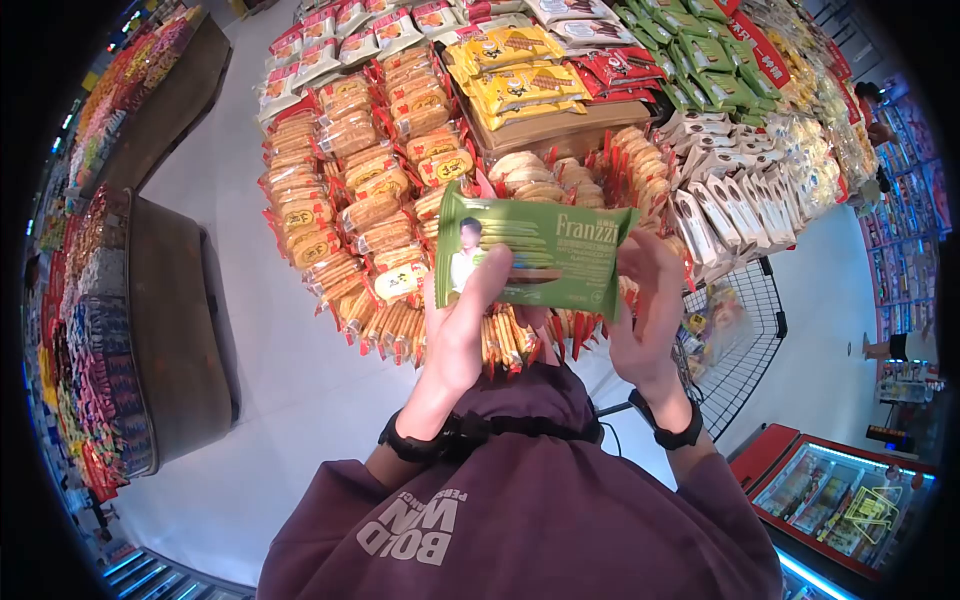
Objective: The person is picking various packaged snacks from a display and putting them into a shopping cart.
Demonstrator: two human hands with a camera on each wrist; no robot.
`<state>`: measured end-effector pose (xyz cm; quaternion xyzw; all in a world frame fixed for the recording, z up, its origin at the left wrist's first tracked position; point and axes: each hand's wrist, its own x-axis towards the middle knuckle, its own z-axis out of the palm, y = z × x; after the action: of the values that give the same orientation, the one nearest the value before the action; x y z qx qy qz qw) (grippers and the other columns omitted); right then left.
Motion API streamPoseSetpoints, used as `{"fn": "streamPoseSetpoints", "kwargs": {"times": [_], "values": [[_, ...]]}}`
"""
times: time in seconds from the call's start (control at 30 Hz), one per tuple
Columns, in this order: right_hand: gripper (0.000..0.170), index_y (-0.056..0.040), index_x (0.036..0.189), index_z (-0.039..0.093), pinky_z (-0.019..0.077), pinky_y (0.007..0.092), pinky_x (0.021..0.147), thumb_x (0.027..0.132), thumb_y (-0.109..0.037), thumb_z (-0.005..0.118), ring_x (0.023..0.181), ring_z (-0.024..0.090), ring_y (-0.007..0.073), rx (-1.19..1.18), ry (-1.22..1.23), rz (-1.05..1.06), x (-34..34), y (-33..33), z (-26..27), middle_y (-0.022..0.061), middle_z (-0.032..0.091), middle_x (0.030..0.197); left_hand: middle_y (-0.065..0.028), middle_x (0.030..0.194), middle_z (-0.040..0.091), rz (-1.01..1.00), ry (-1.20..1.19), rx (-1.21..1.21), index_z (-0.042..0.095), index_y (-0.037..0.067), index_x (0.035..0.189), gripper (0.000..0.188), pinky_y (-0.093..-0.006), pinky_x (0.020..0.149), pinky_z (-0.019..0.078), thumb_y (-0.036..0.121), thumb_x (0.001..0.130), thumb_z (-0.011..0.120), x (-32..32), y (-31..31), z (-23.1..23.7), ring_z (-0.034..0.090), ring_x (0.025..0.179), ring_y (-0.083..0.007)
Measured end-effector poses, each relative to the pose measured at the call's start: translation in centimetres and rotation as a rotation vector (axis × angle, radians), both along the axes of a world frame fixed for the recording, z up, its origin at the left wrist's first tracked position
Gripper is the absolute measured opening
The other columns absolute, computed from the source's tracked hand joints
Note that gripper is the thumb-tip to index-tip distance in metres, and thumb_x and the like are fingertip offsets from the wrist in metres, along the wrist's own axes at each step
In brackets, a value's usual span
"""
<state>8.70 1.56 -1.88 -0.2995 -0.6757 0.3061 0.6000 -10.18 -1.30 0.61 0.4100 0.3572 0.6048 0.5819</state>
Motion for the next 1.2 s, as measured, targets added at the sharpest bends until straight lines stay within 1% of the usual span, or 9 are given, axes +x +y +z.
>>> {"fn": "streamPoseSetpoints", "kwargs": {"times": [0.1, 0.13, 0.23, 0.4, 0.53, 0.63, 0.8, 1.1, 1.2], "values": [[0.037, 0.0063, 0.127, 0.053, 0.0515, 0.0326, 0.089, 0.099, -0.017, 0.061, 0.106, 0.064, 0.0213, -0.364, 0.203, 0.305, -1.4, 0.5, 2.5, 0.0199, 0.058, 0.131, -0.0095, 0.083, 0.068, 0.158, 0.021, 0.167, 0.064, -0.005, 0.111, 0.027, -0.0292, 0.065, 0.0516, 0.018, 0.101, 0.054, -0.9, 0.0, 0.3, 0.064, 0.070, -0.0145], [0.035, 0.0065, 0.127, 0.053, 0.0513, 0.0325, 0.090, 0.100, -0.015, 0.059, 0.107, 0.064, 0.0205, -0.381, 0.265, 0.420, -1.4, 0.7, 2.5, 0.0188, 0.059, 0.130, -0.0093, 0.093, 0.071, 0.006, 0.079, 0.198, 0.064, -0.005, 0.114, 0.023, -0.0286, 0.074, 0.0532, 0.011, 0.097, 0.062, -2.7, -0.1, -0.2, 0.067, 0.081, -0.0133], [0.035, 0.0005, 0.127, 0.056, 0.0504, 0.0343, 0.094, 0.094, -0.009, 0.066, 0.110, 0.063, 0.0181, -0.277, 0.227, 0.401, -2.7, 0.2, 2.4, 0.0133, 0.065, 0.122, -0.0096, 0.102, 0.072, 0.044, 0.304, 0.257, 0.065, -0.005, 0.116, 0.029, -0.0286, 0.082, 0.0539, 0.008, 0.091, 0.071, -3.9, -0.4, -0.2, 0.068, 0.091, -0.0148], [0.044, -0.0046, 0.116, 0.064, 0.0493, 0.0355, 0.095, 0.075, -0.002, 0.080, 0.110, 0.065, 0.0245, 0.111, -0.200, 0.170, -2.3, 2.3, 2.0, 0.0117, 0.069, 0.117, -0.0101, 0.112, 0.073, 0.243, 0.636, 0.534, 0.078, 0.006, 0.104, 0.040, -0.0366, 0.097, 0.0499, 0.012, 0.066, 0.085, -3.6, 1.2, 0.5, 0.066, 0.109, -0.0223], [0.041, -0.0051, 0.114, 0.068, 0.0512, 0.0347, 0.090, 0.075, -0.005, 0.082, 0.106, 0.066, 0.0252, 0.220, -0.318, 0.055, -1.2, 2.0, 2.3, 0.0125, 0.071, 0.113, -0.0087, 0.110, 0.074, 0.181, 0.659, 0.492, 0.078, 0.004, 0.103, 0.039, -0.0354, 0.096, 0.0500, 0.009, 0.066, 0.085, -3.1, 1.1, 0.3, 0.067, 0.105, -0.0210], [0.039, -0.0043, 0.117, 0.069, 0.0533, 0.0363, 0.086, 0.080, -0.009, 0.081, 0.101, 0.070, 0.0239, -0.169, -0.194, 0.232, -0.6, 0.7, 2.5, 0.0125, 0.072, 0.112, -0.0105, 0.108, 0.074, 0.153, 0.548, 0.341, 0.075, 0.000, 0.108, 0.045, -0.0329, 0.094, 0.0523, 0.003, 0.065, 0.088, -2.5, 0.4, 0.4, 0.068, 0.101, -0.0160], [0.054, -0.0007, 0.141, 0.049, 0.0547, 0.0277, 0.081, 0.093, -0.010, 0.070, 0.097, 0.071, 0.0163, -0.407, 0.137, 0.264, -1.3, -0.1, 2.7, 0.0119, 0.071, 0.110, -0.0087, 0.117, 0.067, 0.147, 0.294, 0.232, 0.051, -0.007, 0.138, 0.070, -0.0299, 0.095, 0.0502, -0.004, 0.075, 0.081, -0.4, 0.1, 0.8, 0.064, 0.105, -0.0138], [0.041, 0.0004, 0.140, 0.045, 0.0513, 0.0253, 0.083, 0.104, -0.015, 0.054, 0.096, 0.065, 0.0098, -0.540, 0.222, 0.370, -0.2, -0.1, 3.2, 0.0104, 0.067, 0.112, -0.0118, 0.123, 0.064, 0.098, 0.168, 0.145, 0.052, -0.005, 0.137, 0.047, -0.0329, 0.099, 0.0476, 0.012, 0.095, 0.063, 0.2, 0.0, 0.4, 0.061, 0.111, -0.0160], [0.040, 0.0001, 0.140, 0.045, 0.0503, 0.0251, 0.084, 0.105, -0.016, 0.052, 0.096, 0.064, 0.0091, -0.562, 0.249, 0.376, -0.3, -0.2, 3.5, 0.0097, 0.067, 0.111, -0.0179, 0.126, 0.064, 0.154, 0.237, 0.158, 0.051, -0.011, 0.136, 0.055, -0.0389, 0.098, 0.0518, 0.021, 0.093, 0.064, 0.7, 0.5, 0.6, 0.066, 0.111, -0.0240]]}}
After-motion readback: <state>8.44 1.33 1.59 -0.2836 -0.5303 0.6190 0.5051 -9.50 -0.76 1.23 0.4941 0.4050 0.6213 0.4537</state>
